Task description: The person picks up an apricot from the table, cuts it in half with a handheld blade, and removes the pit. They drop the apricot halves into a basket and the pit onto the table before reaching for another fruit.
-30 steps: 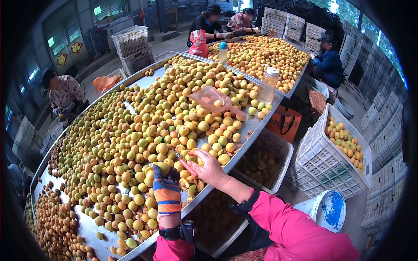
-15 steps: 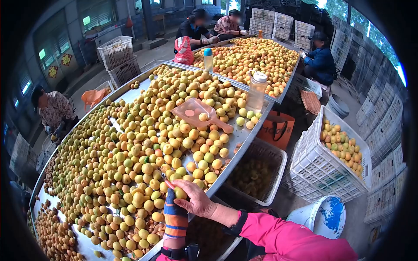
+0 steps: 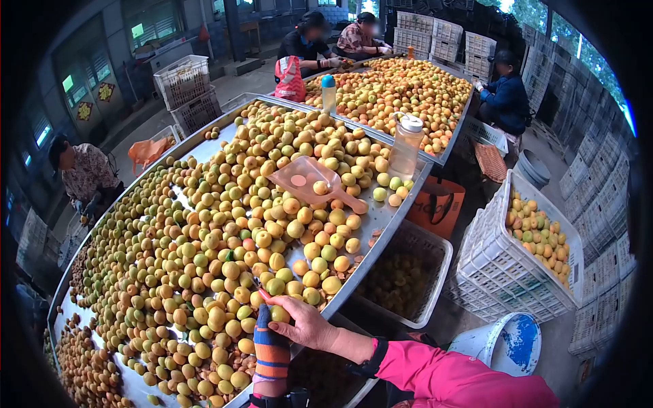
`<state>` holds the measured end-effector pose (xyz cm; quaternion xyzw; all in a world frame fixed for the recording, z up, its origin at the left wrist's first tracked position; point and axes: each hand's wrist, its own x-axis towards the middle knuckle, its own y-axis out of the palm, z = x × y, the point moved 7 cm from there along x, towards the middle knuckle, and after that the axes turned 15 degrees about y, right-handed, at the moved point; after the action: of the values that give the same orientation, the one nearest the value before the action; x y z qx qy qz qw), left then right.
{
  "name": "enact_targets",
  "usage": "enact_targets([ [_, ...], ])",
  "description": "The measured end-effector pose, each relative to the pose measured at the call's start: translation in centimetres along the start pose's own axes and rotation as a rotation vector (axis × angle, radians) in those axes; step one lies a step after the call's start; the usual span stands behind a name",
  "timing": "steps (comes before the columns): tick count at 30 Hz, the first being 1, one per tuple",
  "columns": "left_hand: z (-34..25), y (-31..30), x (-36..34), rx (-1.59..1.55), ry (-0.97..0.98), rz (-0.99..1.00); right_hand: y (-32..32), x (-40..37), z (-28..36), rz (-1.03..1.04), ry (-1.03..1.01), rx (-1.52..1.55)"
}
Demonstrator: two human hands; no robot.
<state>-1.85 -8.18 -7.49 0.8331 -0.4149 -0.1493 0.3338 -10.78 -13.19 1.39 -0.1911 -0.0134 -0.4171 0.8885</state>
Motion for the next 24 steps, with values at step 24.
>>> enact_targets([
  [24, -0.9, 1.2, 0.0, -0.154, -0.154, -0.137, -1.0, 0.2, 0.5, 0.001, 0.097, 0.047],
])
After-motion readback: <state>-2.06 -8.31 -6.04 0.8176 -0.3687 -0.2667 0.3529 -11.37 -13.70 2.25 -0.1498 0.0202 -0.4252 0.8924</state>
